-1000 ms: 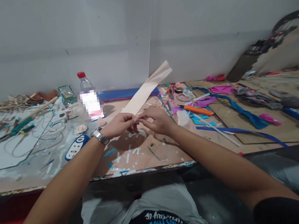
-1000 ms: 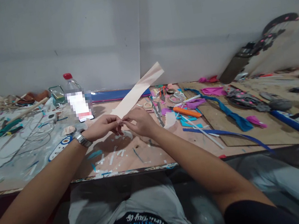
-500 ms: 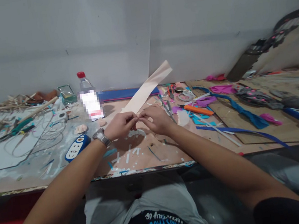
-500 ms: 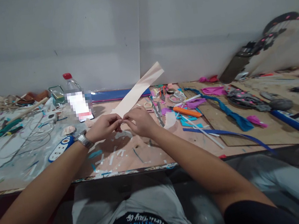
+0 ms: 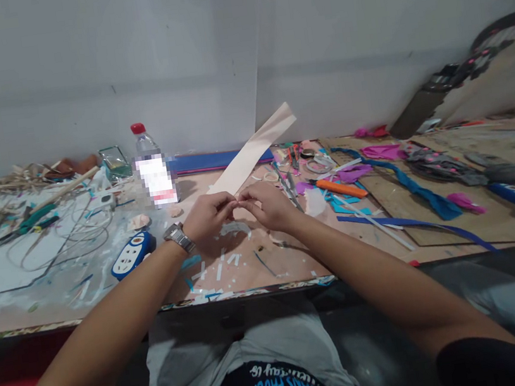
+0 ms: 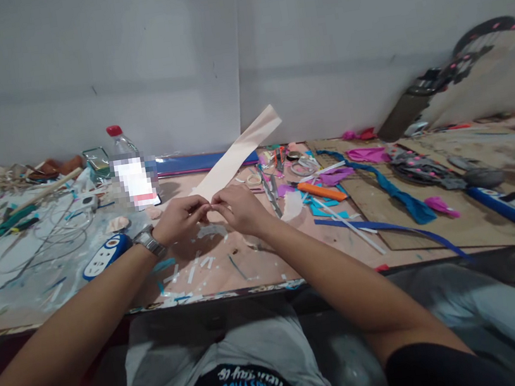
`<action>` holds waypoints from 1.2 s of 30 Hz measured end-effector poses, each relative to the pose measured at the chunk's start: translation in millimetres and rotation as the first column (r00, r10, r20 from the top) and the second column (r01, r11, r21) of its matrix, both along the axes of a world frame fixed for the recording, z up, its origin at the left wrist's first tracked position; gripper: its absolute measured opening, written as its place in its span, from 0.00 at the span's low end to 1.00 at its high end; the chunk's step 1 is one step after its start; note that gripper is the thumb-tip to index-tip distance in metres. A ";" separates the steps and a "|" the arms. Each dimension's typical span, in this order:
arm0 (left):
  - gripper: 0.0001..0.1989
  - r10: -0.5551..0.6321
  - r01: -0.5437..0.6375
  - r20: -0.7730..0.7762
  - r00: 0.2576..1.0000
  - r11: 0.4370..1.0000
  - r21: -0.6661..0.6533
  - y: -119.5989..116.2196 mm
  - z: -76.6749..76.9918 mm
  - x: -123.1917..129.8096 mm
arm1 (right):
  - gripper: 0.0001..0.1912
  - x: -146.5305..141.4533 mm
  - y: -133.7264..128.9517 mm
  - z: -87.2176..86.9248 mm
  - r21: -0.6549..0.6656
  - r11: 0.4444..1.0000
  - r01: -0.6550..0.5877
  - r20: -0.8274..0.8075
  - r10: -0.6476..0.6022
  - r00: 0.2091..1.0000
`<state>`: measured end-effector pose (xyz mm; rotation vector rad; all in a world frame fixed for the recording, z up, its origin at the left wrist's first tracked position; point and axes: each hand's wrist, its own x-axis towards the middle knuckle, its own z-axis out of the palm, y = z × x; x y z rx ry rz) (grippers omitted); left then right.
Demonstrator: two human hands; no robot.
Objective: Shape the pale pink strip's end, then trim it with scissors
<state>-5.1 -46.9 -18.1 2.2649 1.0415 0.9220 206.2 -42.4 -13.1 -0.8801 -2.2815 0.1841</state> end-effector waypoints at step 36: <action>0.17 -0.033 0.041 -0.055 0.998 0.987 0.154 -0.1 -1.0 3.2 | 0.08 -3.4 -2.8 -6.0 -0.133 0.991 0.022 0.045 -0.016 0.999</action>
